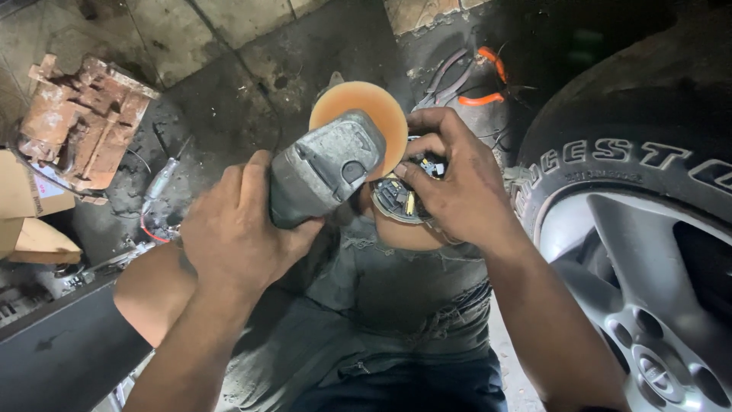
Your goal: The person is using a handheld angle grinder to grind the inner surface of a circular metal component, likely part of an alternator, while sitting on the floor of a workshop.
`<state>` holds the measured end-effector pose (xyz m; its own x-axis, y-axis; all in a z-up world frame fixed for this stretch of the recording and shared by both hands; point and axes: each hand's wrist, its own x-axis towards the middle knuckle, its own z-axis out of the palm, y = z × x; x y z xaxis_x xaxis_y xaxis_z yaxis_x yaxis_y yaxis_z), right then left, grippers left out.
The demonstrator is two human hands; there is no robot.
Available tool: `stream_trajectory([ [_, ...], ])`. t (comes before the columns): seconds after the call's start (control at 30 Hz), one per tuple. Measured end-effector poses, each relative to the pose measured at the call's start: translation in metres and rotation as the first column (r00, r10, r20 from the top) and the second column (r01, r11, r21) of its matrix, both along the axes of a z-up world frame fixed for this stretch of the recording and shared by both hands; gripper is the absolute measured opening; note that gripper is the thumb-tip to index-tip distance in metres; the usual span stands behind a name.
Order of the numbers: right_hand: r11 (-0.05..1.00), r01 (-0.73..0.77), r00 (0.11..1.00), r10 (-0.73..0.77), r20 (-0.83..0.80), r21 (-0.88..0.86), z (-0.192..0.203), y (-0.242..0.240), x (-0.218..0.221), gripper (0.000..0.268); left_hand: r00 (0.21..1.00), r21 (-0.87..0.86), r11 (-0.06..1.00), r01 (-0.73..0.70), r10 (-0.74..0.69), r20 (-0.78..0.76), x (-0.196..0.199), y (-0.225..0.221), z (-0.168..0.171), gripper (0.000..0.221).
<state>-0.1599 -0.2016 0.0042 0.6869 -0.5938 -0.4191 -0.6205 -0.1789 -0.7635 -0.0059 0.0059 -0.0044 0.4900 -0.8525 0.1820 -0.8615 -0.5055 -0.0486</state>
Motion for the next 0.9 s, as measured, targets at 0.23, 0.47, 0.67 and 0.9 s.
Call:
stream_trajectory([
  [0.23, 1.000, 0.012, 1.000, -0.012, 0.015, 0.010, -0.001, -0.001, -0.001, 0.042, 0.999, 0.013, 0.999, -0.033, 0.032, 0.009, 0.004, -0.002, 0.002, 0.079],
  [0.47, 1.000, -0.008, 1.000, 0.009, 0.028, -0.029, -0.004, 0.000, -0.002, 0.043, 1.000, -0.043, 0.999, 0.022, -0.022, 0.005, 0.002, -0.001, 0.001, 0.072],
  [0.67, 1.000, -0.001, 0.997, 0.002, 0.072, -0.016, -0.005, 0.001, -0.004, 0.043, 0.998, -0.073, 0.996, -0.052, 0.050, -0.027, 0.007, -0.002, 0.004, 0.081],
  [0.9, 0.953, -0.185, 0.934, 0.246, 0.258, -0.239, -0.011, 0.004, -0.021, 0.041, 0.885, -0.144, 0.931, -0.336, 0.260, -0.386, 0.002, 0.014, 0.008, 0.078],
])
